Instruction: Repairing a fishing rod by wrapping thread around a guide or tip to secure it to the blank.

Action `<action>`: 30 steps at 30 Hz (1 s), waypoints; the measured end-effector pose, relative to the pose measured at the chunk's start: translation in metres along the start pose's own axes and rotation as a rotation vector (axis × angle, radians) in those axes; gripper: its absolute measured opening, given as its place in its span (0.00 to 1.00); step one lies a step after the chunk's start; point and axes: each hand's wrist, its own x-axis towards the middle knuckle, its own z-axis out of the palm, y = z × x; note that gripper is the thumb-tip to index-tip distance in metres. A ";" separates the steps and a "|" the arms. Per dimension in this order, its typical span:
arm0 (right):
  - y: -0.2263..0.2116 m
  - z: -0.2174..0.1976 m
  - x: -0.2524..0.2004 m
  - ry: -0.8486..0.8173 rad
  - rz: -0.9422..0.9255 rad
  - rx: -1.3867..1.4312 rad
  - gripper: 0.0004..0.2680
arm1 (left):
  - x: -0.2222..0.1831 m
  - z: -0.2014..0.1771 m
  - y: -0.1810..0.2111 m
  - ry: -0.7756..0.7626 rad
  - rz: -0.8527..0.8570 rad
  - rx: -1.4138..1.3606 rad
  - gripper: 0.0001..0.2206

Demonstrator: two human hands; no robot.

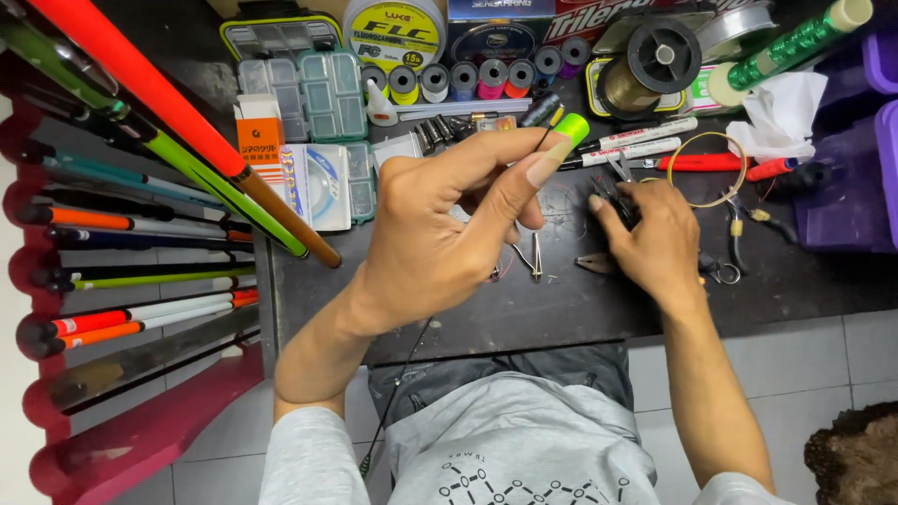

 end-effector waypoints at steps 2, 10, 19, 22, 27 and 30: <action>-0.007 -0.001 0.006 -0.037 0.042 -0.020 0.13 | -0.001 0.000 -0.003 -0.011 -0.021 -0.004 0.07; -0.088 -0.080 0.043 -0.018 -0.079 0.806 0.07 | 0.001 -0.001 -0.009 -0.056 -0.031 -0.037 0.09; -0.123 -0.098 0.066 0.033 -0.170 1.204 0.13 | 0.006 -0.002 -0.015 -0.096 -0.072 -0.114 0.10; -0.120 -0.091 0.070 -0.033 -0.111 1.347 0.11 | 0.007 -0.001 -0.019 -0.087 -0.075 -0.126 0.08; -0.113 -0.086 0.072 -0.037 -0.124 1.295 0.13 | 0.008 0.000 -0.023 -0.138 -0.056 -0.186 0.08; -0.110 -0.081 0.073 0.035 -0.208 1.230 0.12 | 0.009 -0.001 -0.023 -0.170 -0.118 -0.224 0.10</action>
